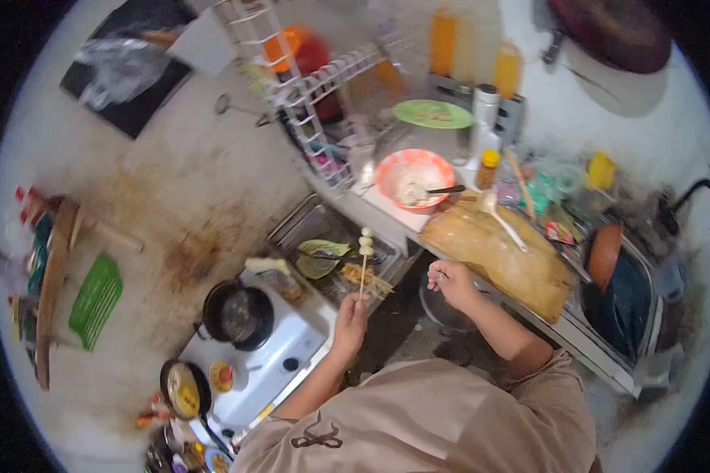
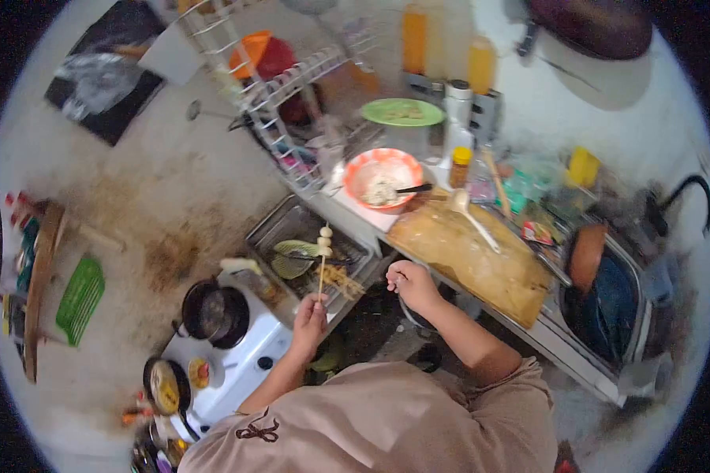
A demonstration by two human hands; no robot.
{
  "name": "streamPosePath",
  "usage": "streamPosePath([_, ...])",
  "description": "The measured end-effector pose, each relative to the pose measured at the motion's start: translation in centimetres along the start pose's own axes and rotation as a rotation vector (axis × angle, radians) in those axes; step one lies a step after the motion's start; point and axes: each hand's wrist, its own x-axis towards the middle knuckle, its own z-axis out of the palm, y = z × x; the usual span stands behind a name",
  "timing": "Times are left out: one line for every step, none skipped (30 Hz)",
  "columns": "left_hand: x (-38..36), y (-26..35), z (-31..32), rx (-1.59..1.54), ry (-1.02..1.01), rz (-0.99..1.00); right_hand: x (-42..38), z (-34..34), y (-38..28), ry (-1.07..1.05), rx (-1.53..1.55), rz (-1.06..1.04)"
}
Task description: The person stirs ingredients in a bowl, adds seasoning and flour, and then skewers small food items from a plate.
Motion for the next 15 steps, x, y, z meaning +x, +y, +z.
streamPosePath([1.5, -0.5, 0.6, 0.053, -0.035, 0.128, -0.7, -1.2, 0.4, 0.040, 0.024, 0.033])
streamPosePath([2.7, -0.7, 1.5, 0.041, -0.071, 0.138, -1.5, -2.6, 0.9, 0.118, 0.092, 0.023])
streamPosePath([4.1, 0.6, 2.9, 0.030, -0.101, 0.151, -2.4, -4.5, 1.5, 0.191, 0.163, 0.006])
streamPosePath([5.3, 2.3, 4.3, 0.021, -0.125, 0.138, -3.2, -6.4, 1.7, 0.259, 0.234, -0.021])
streamPosePath([6.8, 4.0, 5.7, 0.012, -0.145, 0.131, -4.3, -8.5, 1.4, 0.336, 0.234, -0.012])
streamPosePath([9.2, 4.8, 6.6, 0.161, -0.083, 0.240, -5.5, -10.7, 0.9, 0.409, 0.236, -0.007])
streamPosePath([12.1, 5.3, 7.4, 0.236, -0.041, 0.310, -6.6, -12.9, 1.2, 0.486, 0.211, -0.058])
streamPosePath([14.4, 6.8, 8.2, 0.348, 0.031, 0.324, -7.7, -15.1, 1.7, 0.560, 0.187, -0.109])
streamPosePath([15.8, 9.4, 9.9, 0.290, 0.051, 0.429, -8.7, -17.0, 1.6, 0.630, 0.137, -0.100])
streamPosePath([18.6, 10.4, 10.7, 0.351, 0.092, 0.535, -9.7, -18.7, 1.5, 0.699, 0.090, -0.087])
streamPosePath([20.5, 11.4, 11.7, 0.528, 0.217, 0.674, -10.7, -20.4, 1.7, 0.731, 0.023, -0.055])
streamPosePath([22.6, 12.3, 12.5, 0.612, 0.270, 0.732, -11.6, -22.0, 2.0, 0.764, -0.041, -0.021])
streamPosePath([24.2, 13.1, 13.3, 0.699, 0.321, 0.786, -12.0, -23.1, 1.9, 0.798, -0.101, 0.018])
streamPosePath([25.4, 13.9, 14.0, 0.778, 0.356, 0.752, -12.2, -24.1, 1.4, 0.788, -0.179, 0.014])
streamPosePath([26.3, 14.7, 14.8, 0.857, 0.391, 0.715, -12.4, -24.8, 0.6, 0.777, -0.257, 0.014])
